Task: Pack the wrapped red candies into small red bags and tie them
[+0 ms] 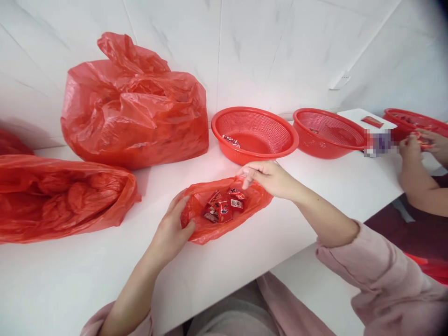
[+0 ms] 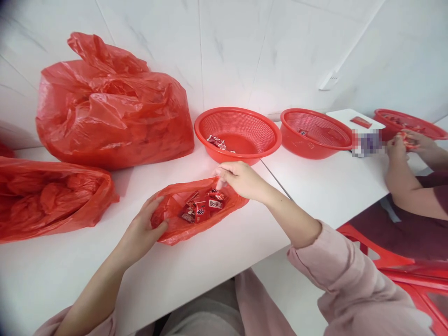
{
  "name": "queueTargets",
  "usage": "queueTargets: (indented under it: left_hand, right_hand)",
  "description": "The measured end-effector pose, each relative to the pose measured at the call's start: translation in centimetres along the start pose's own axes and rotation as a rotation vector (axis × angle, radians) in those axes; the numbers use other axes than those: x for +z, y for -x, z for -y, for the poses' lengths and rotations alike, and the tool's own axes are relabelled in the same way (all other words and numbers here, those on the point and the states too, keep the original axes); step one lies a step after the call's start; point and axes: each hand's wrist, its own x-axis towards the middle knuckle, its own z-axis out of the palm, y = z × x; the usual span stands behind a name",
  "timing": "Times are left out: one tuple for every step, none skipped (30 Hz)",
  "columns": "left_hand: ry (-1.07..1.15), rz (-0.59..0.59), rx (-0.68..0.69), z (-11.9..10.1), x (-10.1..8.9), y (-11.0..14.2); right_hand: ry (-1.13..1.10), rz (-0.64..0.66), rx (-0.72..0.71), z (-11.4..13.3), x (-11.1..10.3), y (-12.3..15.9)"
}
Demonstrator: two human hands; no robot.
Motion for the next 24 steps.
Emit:
queueTargets:
  left_hand:
    - [-0.020,-0.012,-0.004,0.0,0.0,0.0]
    - [-0.047,-0.024,-0.010,0.0,0.0,0.1]
    - [-0.081,-0.030,-0.015,-0.1,0.1,0.1]
    - [-0.125,-0.043,-0.013,-0.2,0.2,0.2]
    - [-0.177,-0.065,0.002,-0.4,0.3,0.2]
    - [-0.232,-0.097,0.031,-0.5,0.4,0.2]
    - [-0.283,-0.134,0.074,-0.5,0.6,0.2]
    - [-0.327,-0.172,0.121,-0.6,0.8,0.2]
    - [-0.359,-0.200,0.165,-0.5,1.0,0.1]
    - [-0.380,-0.218,0.199,-0.5,1.2,0.1]
    - [-0.391,-0.223,0.221,-0.5,1.4,0.0]
    - [-0.398,-0.227,0.235,-0.5,1.5,0.0]
    - [-0.403,-0.235,0.246,-0.6,1.5,0.0]
    - [-0.406,-0.253,0.256,-0.9,1.5,0.1]
    - [-0.400,-0.281,0.271,-1.3,1.6,0.2]
    - [-0.384,-0.313,0.288,-1.9,1.6,0.4]
    - [-0.350,-0.344,0.305,-2.7,1.7,0.6]
    - [-0.293,-0.359,0.318,-3.6,1.9,0.9]
    - [-0.207,-0.339,0.315,-4.5,2.2,1.1]
    - [-0.091,-0.277,0.285,-5.4,2.5,1.2]
    - [0.055,-0.183,0.227,-6.3,2.8,1.4]
    - [0.218,-0.073,0.145,-7.1,3.2,1.4]
    - [0.379,0.038,0.048,-7.8,3.6,1.4]
    - [0.523,0.138,-0.049,-8.2,3.9,1.2]
  right_hand:
    - [0.014,-0.050,0.009,-0.3,-0.1,0.3]
    - [0.017,-0.087,0.014,-0.5,-0.1,0.7]
    - [0.007,-0.101,0.012,-0.8,0.2,1.1]
    - [-0.004,-0.085,0.004,-1.0,0.7,1.4]
    - [0.006,-0.048,-0.005,-1.3,1.4,1.7]
    - [0.056,-0.004,-0.008,-1.5,2.3,2.0]
    - [0.150,0.033,0.002,-1.7,3.2,2.2]
    - [0.268,0.058,0.021,-1.9,4.1,2.2]
    - [0.381,0.071,0.041,-2.1,4.8,2.2]
    - [0.465,0.073,0.059,-2.3,5.5,2.2]
    - [0.513,0.067,0.069,-2.3,5.9,2.1]
    - [0.534,0.056,0.071,-2.4,6.1,2.0]
    - [0.530,0.033,0.073,-2.3,6.1,1.9]
    - [0.504,0.000,0.082,-2.2,5.9,2.0]
    - [0.454,-0.036,0.098,-2.0,5.6,2.1]
    - [0.371,-0.070,0.112,-1.7,5.3,2.3]
    - [0.258,-0.091,0.116,-1.3,4.9,2.6]
    - [0.123,-0.094,0.108,-0.9,4.6,2.9]
    - [-0.015,-0.082,0.089,-0.4,4.4,3.2]
    - [-0.133,-0.063,0.060,0.0,4.4,3.4]
    - [-0.227,-0.051,0.035,0.5,4.4,3.7]
    - [-0.288,-0.056,0.020,1.0,4.5,4.0]
    - [-0.319,-0.077,0.015,1.4,4.7,4.2]
    - [-0.323,-0.108,0.015,1.7,5.0,4.4]
